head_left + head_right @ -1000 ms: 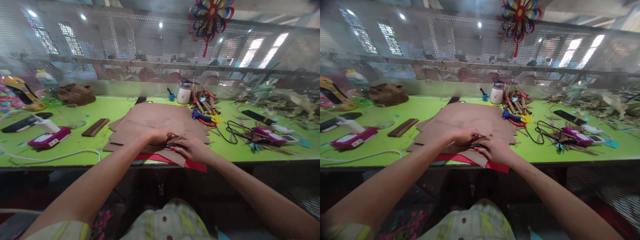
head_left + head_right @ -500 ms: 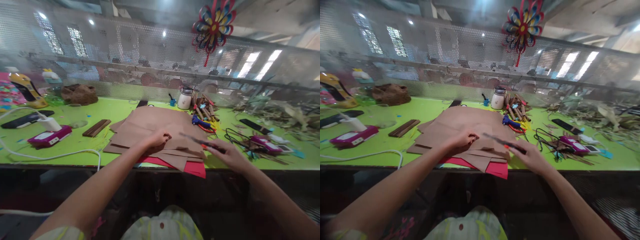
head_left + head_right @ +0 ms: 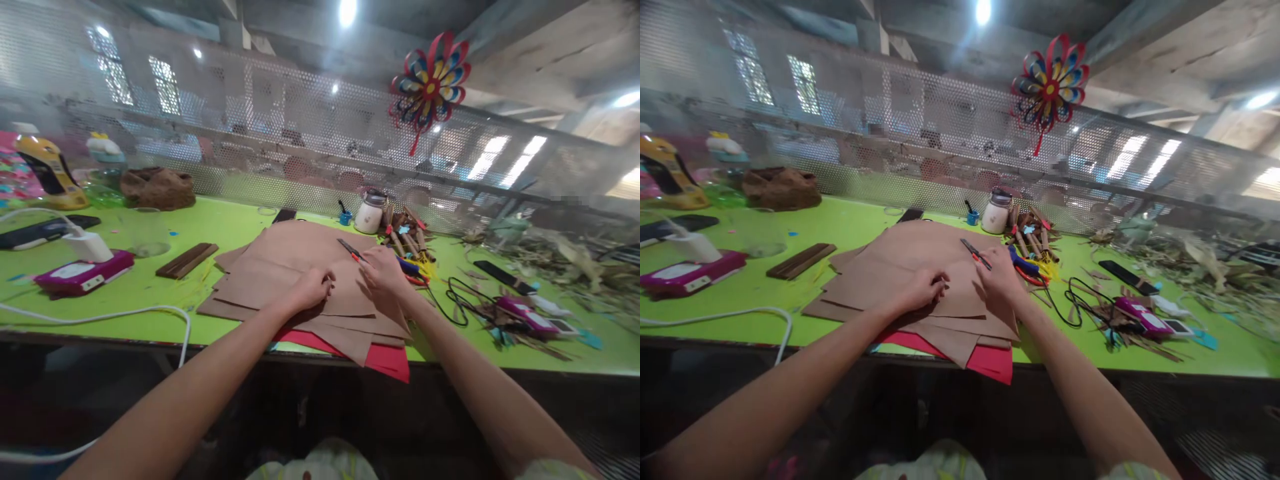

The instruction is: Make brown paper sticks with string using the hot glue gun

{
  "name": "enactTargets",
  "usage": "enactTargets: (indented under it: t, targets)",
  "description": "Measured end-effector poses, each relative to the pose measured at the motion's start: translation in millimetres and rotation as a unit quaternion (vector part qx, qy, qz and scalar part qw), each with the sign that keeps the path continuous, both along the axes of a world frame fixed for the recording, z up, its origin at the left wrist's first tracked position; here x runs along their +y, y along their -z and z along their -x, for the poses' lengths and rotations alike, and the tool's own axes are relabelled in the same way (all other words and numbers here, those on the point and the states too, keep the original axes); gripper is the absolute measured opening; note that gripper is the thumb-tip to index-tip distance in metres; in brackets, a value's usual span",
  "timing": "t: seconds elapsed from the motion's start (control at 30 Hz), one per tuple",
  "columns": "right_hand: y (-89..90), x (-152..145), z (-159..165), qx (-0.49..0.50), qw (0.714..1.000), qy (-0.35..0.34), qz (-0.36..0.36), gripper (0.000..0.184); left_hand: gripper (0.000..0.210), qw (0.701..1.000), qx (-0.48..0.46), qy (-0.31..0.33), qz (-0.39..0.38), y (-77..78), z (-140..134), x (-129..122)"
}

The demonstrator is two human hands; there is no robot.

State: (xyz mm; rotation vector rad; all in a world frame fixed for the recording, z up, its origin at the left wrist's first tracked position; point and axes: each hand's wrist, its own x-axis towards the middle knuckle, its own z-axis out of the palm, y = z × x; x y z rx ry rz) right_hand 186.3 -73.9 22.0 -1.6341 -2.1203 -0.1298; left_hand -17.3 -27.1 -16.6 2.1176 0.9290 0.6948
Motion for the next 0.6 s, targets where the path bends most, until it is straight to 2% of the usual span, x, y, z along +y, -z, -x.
enactTargets:
  t: [0.13, 0.2, 0.27, 0.4, 0.5, 0.6]
  targets:
    - [9.2, -38.2, 21.1, -0.013, 0.985, -0.157, 0.07, 0.038, 0.016, 0.993, -0.09, -0.038, 0.071, 1.7, -3.3, 1.1]
    - [12.8, -52.9, 27.9, -0.034, 0.977, -0.191, 0.09, 0.05, 0.013, 0.983, -0.135, -0.066, 0.102, 1.2, -3.1, 3.2]
    - [16.3, -61.7, 29.6, -0.033, 0.978, -0.189, 0.086, 0.052, 0.014, 0.977, -0.151, -0.097, 0.113, 2.2, -2.9, 6.7]
    - [24.7, -70.4, 25.9, -0.029, 0.981, -0.19, 0.04, 0.037, 0.022, 0.976, -0.147, -0.126, 0.103, 9.4, -5.4, 16.0]
    - [30.4, -79.4, 24.4, -0.029, 0.985, -0.17, 0.01, 0.03, 0.024, 0.984, -0.121, -0.109, 0.076, 12.8, -6.7, 19.0]
    - [34.9, -92.3, 19.3, 0.0, 0.988, -0.156, -0.002, 0.033, 0.017, 0.994, -0.079, -0.066, 0.039, 7.0, -3.5, 12.8]
